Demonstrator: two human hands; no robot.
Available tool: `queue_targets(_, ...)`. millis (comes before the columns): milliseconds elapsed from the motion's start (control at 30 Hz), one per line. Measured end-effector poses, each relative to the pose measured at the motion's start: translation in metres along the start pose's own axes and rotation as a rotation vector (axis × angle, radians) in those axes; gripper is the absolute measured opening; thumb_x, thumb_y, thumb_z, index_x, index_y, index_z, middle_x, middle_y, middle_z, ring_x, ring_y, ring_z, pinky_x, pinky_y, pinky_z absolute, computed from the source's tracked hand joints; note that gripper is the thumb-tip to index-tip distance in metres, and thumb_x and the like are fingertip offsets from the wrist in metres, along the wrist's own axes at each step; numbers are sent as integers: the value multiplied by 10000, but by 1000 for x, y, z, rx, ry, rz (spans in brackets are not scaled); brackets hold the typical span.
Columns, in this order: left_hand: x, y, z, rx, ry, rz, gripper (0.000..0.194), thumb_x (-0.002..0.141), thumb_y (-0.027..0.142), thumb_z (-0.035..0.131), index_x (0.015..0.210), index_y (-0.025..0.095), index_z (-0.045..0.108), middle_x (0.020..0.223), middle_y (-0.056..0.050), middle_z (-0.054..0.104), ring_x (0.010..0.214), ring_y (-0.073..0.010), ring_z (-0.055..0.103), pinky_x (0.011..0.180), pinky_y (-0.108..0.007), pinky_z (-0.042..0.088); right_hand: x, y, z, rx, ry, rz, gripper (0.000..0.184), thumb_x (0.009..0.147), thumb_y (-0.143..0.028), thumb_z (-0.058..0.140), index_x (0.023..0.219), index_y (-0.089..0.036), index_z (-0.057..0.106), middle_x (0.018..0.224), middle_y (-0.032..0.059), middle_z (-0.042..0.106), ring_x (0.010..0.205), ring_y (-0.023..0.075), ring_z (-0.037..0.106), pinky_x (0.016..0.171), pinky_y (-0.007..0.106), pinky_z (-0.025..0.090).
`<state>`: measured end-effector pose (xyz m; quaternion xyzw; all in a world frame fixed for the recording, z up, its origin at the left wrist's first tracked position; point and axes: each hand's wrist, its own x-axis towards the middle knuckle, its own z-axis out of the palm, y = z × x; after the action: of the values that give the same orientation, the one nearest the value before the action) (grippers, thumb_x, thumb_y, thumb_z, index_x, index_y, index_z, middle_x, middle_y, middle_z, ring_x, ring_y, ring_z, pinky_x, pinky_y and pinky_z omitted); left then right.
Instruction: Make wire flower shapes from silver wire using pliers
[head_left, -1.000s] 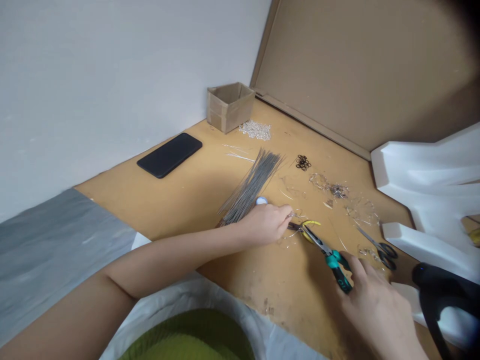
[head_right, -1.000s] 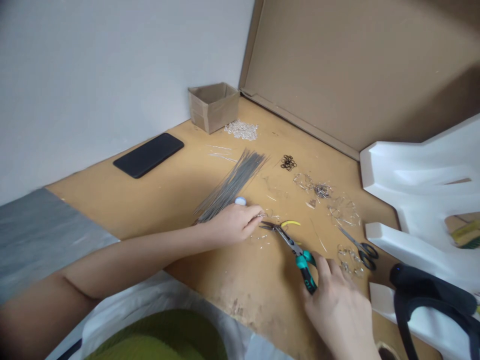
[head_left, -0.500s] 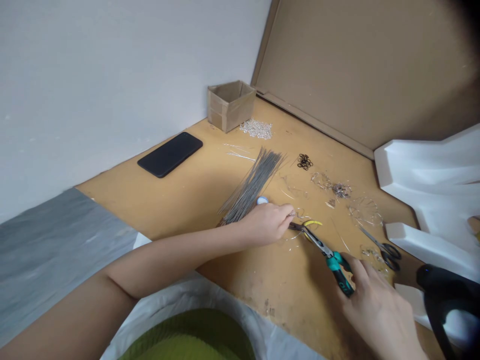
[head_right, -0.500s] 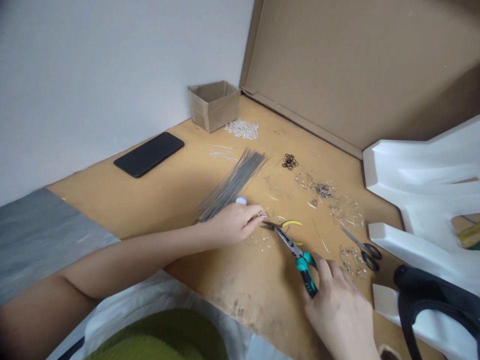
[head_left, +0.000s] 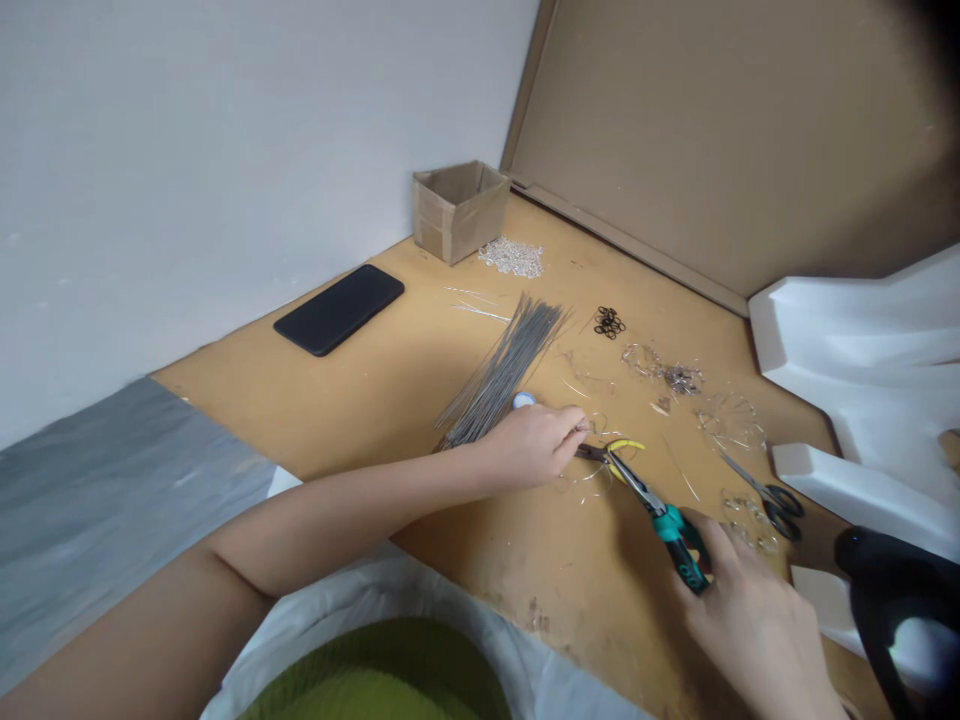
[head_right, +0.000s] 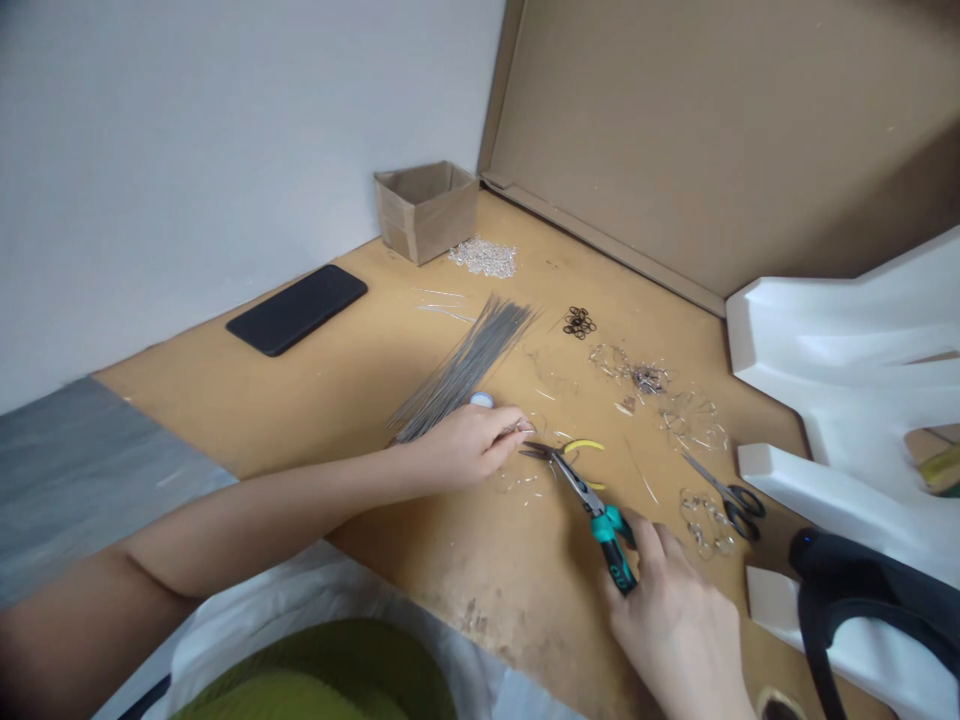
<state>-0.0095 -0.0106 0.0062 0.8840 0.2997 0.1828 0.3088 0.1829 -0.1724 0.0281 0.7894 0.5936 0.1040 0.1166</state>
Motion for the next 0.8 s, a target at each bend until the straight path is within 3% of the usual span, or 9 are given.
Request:
queue_targets(367, 0, 2, -2, -124, -9, -40, 246, 913, 247, 338, 911, 147, 562, 689, -17, 610, 639, -128, 561, 625, -230, 383, -2, 0, -2, 4, -45, 25, 295, 811, -295, 464, 1090, -248, 546, 897, 32, 705, 694, 232, 687, 528, 302, 475)
queue_targets(600, 0, 1, -5, -244, -27, -74, 243, 882, 223, 368, 1014, 171, 565, 664, 4, 610, 618, -121, 558, 639, -224, 405, -3, 12, 9, 88, -91, 17, 342, 773, -328, 475, 1092, -253, 573, 664, 11, 705, 578, 259, 677, 474, 310, 458)
queue_targets(800, 0, 1, -7, -301, -67, -103, 231, 862, 233, 390, 999, 179, 568, 628, 17, 591, 543, -104, 543, 567, -205, 412, -3, 23, 18, 167, -115, -16, 354, 754, -358, 485, 1077, -262, 596, 672, 11, 716, 568, 246, 681, 467, 289, 465)
